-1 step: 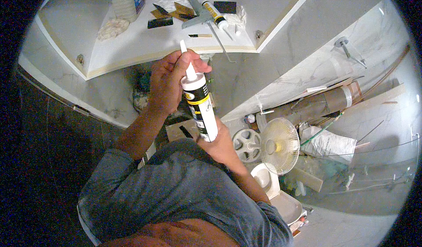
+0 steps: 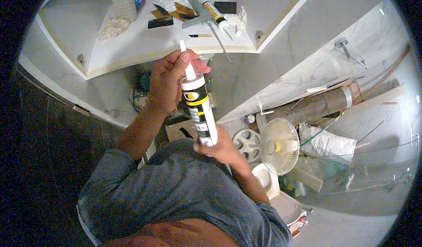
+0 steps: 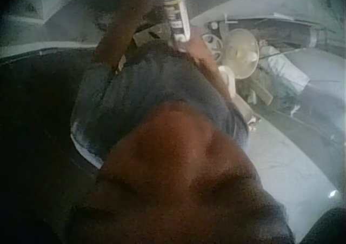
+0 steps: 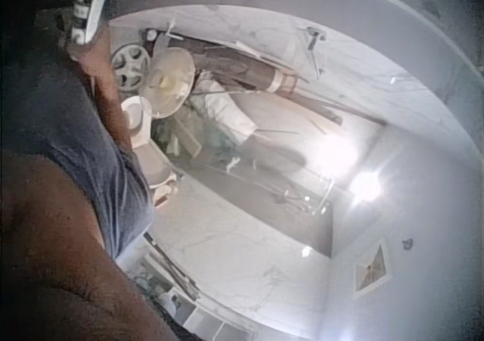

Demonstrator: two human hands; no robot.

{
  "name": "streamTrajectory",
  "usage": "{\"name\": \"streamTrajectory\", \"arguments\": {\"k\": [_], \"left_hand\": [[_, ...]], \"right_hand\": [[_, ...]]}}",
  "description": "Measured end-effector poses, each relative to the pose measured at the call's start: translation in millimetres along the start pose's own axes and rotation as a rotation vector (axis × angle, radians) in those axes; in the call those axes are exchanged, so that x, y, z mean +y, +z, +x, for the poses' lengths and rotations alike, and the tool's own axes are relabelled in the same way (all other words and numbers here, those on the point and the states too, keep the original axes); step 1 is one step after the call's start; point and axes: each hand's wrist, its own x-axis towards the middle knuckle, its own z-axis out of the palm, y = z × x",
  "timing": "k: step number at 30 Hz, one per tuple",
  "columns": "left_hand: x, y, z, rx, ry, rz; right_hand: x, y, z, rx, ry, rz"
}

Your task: The person retrieves a sealant tube and a utility knife from a bathroom shelf. They use the knife to cut the tip of the sealant tube, then place the tube into a caulking gun. The person briefly tests the sealant on a sink before returning the tools to the shelf.

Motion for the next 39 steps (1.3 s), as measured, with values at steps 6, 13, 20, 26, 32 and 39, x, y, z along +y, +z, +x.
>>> {"name": "streamTrajectory", "arguments": {"k": [6, 13, 20, 26, 32, 39], "left_hand": [[5.5, 6.0, -9.8, -0.071, 0.084, 0.034], [6.2, 1.3, -12.9, -0.042, -0.003, -0.136], [6.3, 5.4, -20.3, -0.036, 0.141, 0.148], [7.2, 3.1, -19.2, -0.013, 0.046, -0.039], [2.0, -5.4, -19.3, -0.015, -0.009, -0.014], [1.3, -4.6, -20.7, -0.010, 0.038, -0.018]], "right_hand": [[-5.8, 14.3, 2.6, 0.088, -0.116, -0.272], [-1.2, -7.0, -11.5, -0.389, 0.109, 0.421], [5.3, 24.6, 7.7, 0.401, -0.260, -0.483], [-0.5, 18.7, -1.4, 0.000, -0.094, 0.085], [5.8, 11.6, -2.9, -0.017, 0.146, 0.031], [-3.6, 33.0, 1.5, 0.353, -0.227, -0.432]]}}
